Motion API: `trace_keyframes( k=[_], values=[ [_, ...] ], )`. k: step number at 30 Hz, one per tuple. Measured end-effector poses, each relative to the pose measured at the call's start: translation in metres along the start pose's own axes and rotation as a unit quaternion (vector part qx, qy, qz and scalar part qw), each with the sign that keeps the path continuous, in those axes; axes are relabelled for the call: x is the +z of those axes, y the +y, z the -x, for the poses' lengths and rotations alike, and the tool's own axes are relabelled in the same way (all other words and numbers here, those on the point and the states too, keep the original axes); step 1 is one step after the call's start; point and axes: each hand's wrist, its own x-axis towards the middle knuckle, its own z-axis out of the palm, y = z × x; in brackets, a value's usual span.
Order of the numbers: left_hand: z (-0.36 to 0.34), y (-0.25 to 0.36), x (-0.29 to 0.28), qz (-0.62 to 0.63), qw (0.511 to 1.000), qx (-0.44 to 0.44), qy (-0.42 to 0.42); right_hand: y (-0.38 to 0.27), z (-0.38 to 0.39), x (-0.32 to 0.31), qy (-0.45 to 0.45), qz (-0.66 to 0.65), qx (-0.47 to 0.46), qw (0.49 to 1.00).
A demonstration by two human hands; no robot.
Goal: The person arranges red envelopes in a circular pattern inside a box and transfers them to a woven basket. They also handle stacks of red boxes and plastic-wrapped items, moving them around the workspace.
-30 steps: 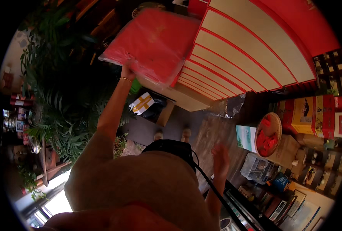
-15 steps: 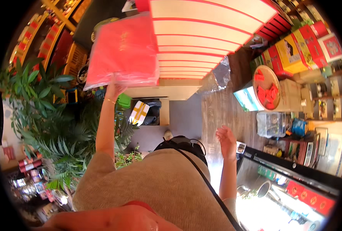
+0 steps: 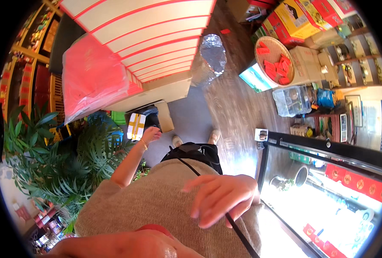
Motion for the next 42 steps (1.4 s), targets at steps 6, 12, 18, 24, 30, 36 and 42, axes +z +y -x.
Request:
trace_keyframes(
  k=[6,12,18,24,30,36,42],
  values=[
    [-0.029,0.011,0.102,-0.107,0.993,0.027,-0.043,-0.044,0.052,-0.026,-0.004,-0.089,-0.104,0.991],
    [-0.083,0.020,0.191,-0.165,0.982,0.041,-0.088,-0.106,0.127,-0.084,-0.061,-0.082,-0.125,0.987],
    [-0.137,0.002,0.274,-0.219,0.975,0.001,-0.044,-0.171,0.214,-0.175,-0.058,-0.045,-0.122,0.990],
    [-0.181,-0.029,0.314,-0.167,0.980,-0.105,0.018,-0.214,0.272,-0.285,0.012,-0.117,-0.089,0.989],
    [-0.193,-0.041,0.352,-0.158,0.968,-0.150,0.120,-0.219,0.335,-0.386,0.197,-0.129,-0.073,0.969],
    [-0.248,-0.016,0.362,-0.181,0.944,-0.228,0.152,-0.174,0.384,-0.510,0.407,-0.216,0.001,0.888],
    [-0.375,0.098,0.421,-0.222,0.958,-0.152,0.095,-0.093,0.519,-0.646,0.686,-0.108,0.228,0.683]
  ],
)
